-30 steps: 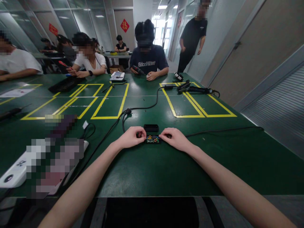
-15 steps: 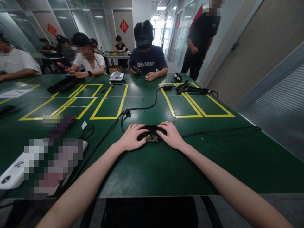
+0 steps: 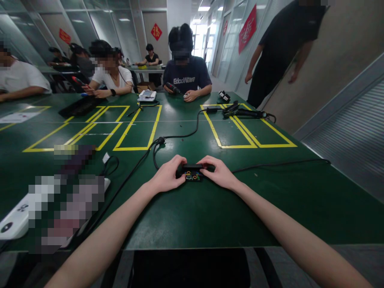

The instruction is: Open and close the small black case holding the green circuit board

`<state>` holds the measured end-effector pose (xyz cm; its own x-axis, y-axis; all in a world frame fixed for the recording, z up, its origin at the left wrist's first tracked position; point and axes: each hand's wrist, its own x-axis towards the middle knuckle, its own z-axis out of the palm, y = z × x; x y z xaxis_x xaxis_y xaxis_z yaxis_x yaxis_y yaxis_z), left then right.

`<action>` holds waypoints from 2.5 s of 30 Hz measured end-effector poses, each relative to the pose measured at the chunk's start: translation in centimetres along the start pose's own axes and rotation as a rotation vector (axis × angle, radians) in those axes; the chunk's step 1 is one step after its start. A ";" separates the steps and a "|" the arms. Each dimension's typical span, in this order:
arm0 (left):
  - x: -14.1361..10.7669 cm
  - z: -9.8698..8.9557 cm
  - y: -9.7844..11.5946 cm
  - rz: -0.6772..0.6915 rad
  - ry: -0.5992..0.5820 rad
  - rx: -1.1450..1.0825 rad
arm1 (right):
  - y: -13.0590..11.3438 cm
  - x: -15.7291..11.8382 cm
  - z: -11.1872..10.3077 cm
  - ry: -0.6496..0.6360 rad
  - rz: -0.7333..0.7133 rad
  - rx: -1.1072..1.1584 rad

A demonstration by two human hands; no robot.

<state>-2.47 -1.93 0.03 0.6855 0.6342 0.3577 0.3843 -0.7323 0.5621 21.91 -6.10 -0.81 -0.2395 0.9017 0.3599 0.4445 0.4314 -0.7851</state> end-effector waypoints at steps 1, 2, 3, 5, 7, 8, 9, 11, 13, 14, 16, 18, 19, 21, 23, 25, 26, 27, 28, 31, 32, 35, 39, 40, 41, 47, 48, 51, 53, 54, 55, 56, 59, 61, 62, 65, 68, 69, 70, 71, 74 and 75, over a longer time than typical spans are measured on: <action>0.0 0.0 0.1 0.014 0.001 0.002 | -0.2 -0.1 -0.1 -0.014 -0.023 0.007; 0.1 0.0 0.2 0.033 0.003 0.005 | -0.5 -0.2 -0.3 -0.029 -0.041 0.016; 0.1 -0.1 0.3 0.054 0.004 0.011 | -0.7 -0.3 -0.4 -0.048 -0.054 0.021; 0.1 -0.2 0.5 0.088 0.006 0.030 | -1.0 -0.5 -0.5 -0.092 -0.067 0.019; 0.2 -0.3 0.6 0.106 0.008 0.052 | -1.1 -0.6 -0.6 -0.125 -0.062 0.008; 0.2 -0.3 0.6 0.109 0.005 0.059 | -1.1 -0.7 -0.6 -0.134 -0.056 0.004; 0.1 -0.4 0.7 0.109 -0.001 0.063 | -1.1 -0.7 -0.5 -0.140 -0.052 0.004; 0.1 -0.4 0.7 0.113 -0.017 0.057 | -1.1 -0.8 -0.5 -0.148 -0.060 0.010; 0.1 -0.5 0.7 0.107 -0.043 0.037 | -1.3 -0.8 -0.5 -0.153 -0.082 0.013; 0.1 -0.5 0.7 0.099 -0.057 0.026 | -1.4 -0.9 -0.5 -0.156 -0.094 0.013; 0.1 -0.6 0.8 0.075 -0.090 0.012 | -1.5 -0.9 -0.5 -0.162 -0.109 0.010; 0.0 -0.7 0.9 0.052 -0.112 0.012 | -1.6 -0.9 -0.5 -0.170 -0.110 0.005; 0.0 -0.7 0.9 0.044 -0.117 0.015 | -1.6 -1.0 -0.5 -0.175 -0.110 0.002; -0.1 -0.6 1.1 0.041 -0.123 0.029 | -1.6 -1.0 -0.5 -0.180 -0.118 -0.004; -0.1 -0.5 1.1 0.048 -0.123 0.051 | -1.5 -1.0 -0.5 -0.183 -0.142 -0.014; -0.1 -0.3 1.2 0.064 -0.116 0.075 | -1.4 -1.1 -0.5 -0.186 -0.178 -0.035; -0.1 -0.2 1.2 0.075 -0.108 0.086 | -1.4 -1.1 -0.5 -0.185 -0.198 -0.049; -0.1 -0.1 1.2 0.084 -0.097 0.094 | -1.4 -1.1 -0.5 -0.181 -0.216 -0.063; -0.1 0.0 1.1 0.090 -0.088 0.100 | -1.4 -1.1 -0.5 -0.176 -0.232 -0.076; -0.1 0.1 1.1 0.088 -0.067 0.097 | -1.3 -1.1 -0.5 -0.165 -0.246 -0.104; -0.1 0.1 1.1 0.083 -0.068 0.093 | -1.3 -1.1 -0.5 -0.167 -0.240 -0.116; -0.1 -0.1 1.2 0.072 -0.084 0.093 | -1.3 -1.1 -0.6 -0.174 -0.208 -0.165; 0.0 -0.2 1.4 0.080 -0.100 0.085 | -1.2 -1.1 -0.7 -0.186 -0.180 -0.229; 0.1 -0.2 1.4 0.088 -0.104 0.076 | -1.1 -1.2 -0.7 -0.187 -0.176 -0.237; 0.1 -0.2 1.4 0.097 -0.107 0.068 | -1.0 -1.2 -0.7 -0.187 -0.175 -0.239; 0.1 0.0 1.1 0.080 -0.125 0.109 | -0.4 -1.3 -0.7 -0.198 -0.228 -0.204; 0.1 0.0 1.1 0.066 -0.118 0.111 | -0.3 -1.3 -0.6 -0.198 -0.230 -0.207; 0.1 -0.1 1.1 0.036 -0.097 0.113 | -0.3 -1.4 -0.4 -0.187 -0.236 -0.239; 0.1 -0.2 1.1 0.042 -0.106 0.122 | -0.4 -1.3 -0.1 -0.177 -0.240 -0.276; 0.1 -0.3 1.1 0.048 -0.115 0.129 | -0.6 -1.3 0.0 -0.176 -0.240 -0.297; 0.2 -0.3 1.0 0.052 -0.122 0.136 | -0.7 -1.3 0.1 -0.177 -0.237 -0.316; 0.2 -0.2 1.0 0.055 -0.128 0.146 | -0.9 -1.3 0.2 -0.179 -0.236 -0.333; 0.3 0.0 0.7 0.055 -0.138 0.213 | -1.0 -1.1 0.2 -0.177 -0.238 -0.382; 0.4 0.1 0.6 0.068 -0.143 0.280 | -1.0 -1.0 0.0 -0.177 -0.240 -0.414; 0.4 0.1 0.6 0.078 -0.144 0.310 | -0.9 -1.0 0.0 -0.180 -0.240 -0.431; 0.4 0.1 0.7 0.113 -0.140 0.355 | -0.8 -0.9 -0.2 -0.184 -0.229 -0.495; 0.4 -0.1 0.9 0.124 -0.139 0.359 | -0.9 -1.0 -0.3 -0.178 -0.212 -0.567; 0.5 -0.1 1.0 0.124 -0.141 0.361 | -1.0 -1.0 -0.3 -0.178 -0.215 -0.575; 0.5 -0.1 1.0 0.124 -0.145 0.365 | -1.0 -1.0 -0.3 -0.180 -0.223 -0.570; 0.5 -0.1 1.1 0.126 -0.153 0.368 | -1.0 -1.0 -0.3 -0.183 -0.233 -0.552; 0.5 0.0 1.2 0.127 -0.157 0.353 | -0.9 -1.1 -0.3 -0.189 -0.247 -0.485; 0.5 0.0 1.2 0.123 -0.145 0.340 | -0.8 -1.1 -0.2 -0.180 -0.246 -0.475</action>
<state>-1.66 -2.52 0.83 0.8099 0.5130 0.2844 0.4604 -0.8564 0.2337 22.04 -7.38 -0.47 -0.5098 0.7722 0.3791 0.6869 0.6307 -0.3611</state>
